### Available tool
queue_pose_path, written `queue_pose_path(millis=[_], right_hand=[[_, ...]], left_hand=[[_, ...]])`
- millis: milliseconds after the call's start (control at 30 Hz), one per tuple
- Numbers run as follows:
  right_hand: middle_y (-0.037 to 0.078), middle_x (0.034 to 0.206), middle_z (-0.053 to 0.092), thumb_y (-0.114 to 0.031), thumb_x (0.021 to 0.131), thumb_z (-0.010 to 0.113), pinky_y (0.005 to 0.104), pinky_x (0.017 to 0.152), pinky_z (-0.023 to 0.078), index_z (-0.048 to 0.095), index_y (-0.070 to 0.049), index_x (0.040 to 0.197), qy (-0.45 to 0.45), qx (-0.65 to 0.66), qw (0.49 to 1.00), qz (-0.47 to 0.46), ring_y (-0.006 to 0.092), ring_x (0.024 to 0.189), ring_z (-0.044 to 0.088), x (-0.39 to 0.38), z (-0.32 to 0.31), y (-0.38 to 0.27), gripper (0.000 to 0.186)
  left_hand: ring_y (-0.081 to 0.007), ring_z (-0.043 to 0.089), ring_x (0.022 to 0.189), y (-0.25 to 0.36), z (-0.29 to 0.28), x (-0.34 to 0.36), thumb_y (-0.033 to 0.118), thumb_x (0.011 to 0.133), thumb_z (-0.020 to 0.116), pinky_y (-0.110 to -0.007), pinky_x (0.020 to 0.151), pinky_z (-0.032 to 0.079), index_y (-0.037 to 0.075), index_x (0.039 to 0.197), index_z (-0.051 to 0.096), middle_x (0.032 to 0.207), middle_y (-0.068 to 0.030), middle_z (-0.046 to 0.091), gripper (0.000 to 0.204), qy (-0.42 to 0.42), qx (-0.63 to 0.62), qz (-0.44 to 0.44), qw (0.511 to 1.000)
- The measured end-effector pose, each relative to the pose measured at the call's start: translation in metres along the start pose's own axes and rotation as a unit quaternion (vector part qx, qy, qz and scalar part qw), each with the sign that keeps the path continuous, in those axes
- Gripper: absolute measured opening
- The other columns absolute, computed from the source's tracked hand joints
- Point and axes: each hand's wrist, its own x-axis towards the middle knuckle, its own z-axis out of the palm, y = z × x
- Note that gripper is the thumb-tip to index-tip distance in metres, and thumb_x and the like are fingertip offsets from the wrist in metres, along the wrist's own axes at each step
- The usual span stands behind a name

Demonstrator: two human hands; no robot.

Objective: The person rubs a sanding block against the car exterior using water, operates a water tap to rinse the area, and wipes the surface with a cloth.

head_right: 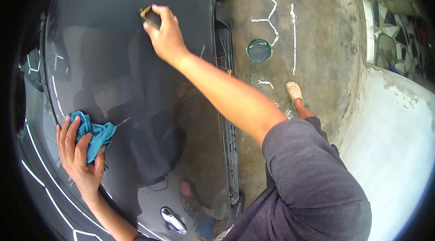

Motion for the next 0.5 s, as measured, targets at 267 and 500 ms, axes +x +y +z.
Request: queue_pose_path(millis=[267,500], right_hand=[[0.019,0.147,0.049,-0.001,0.078,0.084,0.0506,0.108,0.041,0.046,-0.009,0.143,-0.194,-0.006,0.972,-0.133,0.0414,0.130,0.050,-0.249,-0.011,-0.043,0.077],[0.022,0.138,0.056,-0.012,0.100,0.065,0.0429,0.113,0.041,0.046,0.000,0.142,-0.014,0.001,1.000,-0.027,0.0350,0.132,0.052,-0.011,-0.003,-0.007,0.048]], left_hand=[[-0.0407,0.055,0.137,-0.001,-0.007,-0.003,0.012,0.067,0.081,-0.062,0.119,0.037,0.011,0.101,0.065,0.136,-0.0120,0.066,0.037,0.026,-0.018,-0.008,0.999],[-0.0399,0.058,0.131,0.017,-0.014,0.016,0.012,0.062,0.082,-0.062,0.116,0.038,0.008,0.091,0.064,0.126,-0.0132,0.067,0.035,0.069,-0.055,-0.012,0.996]])
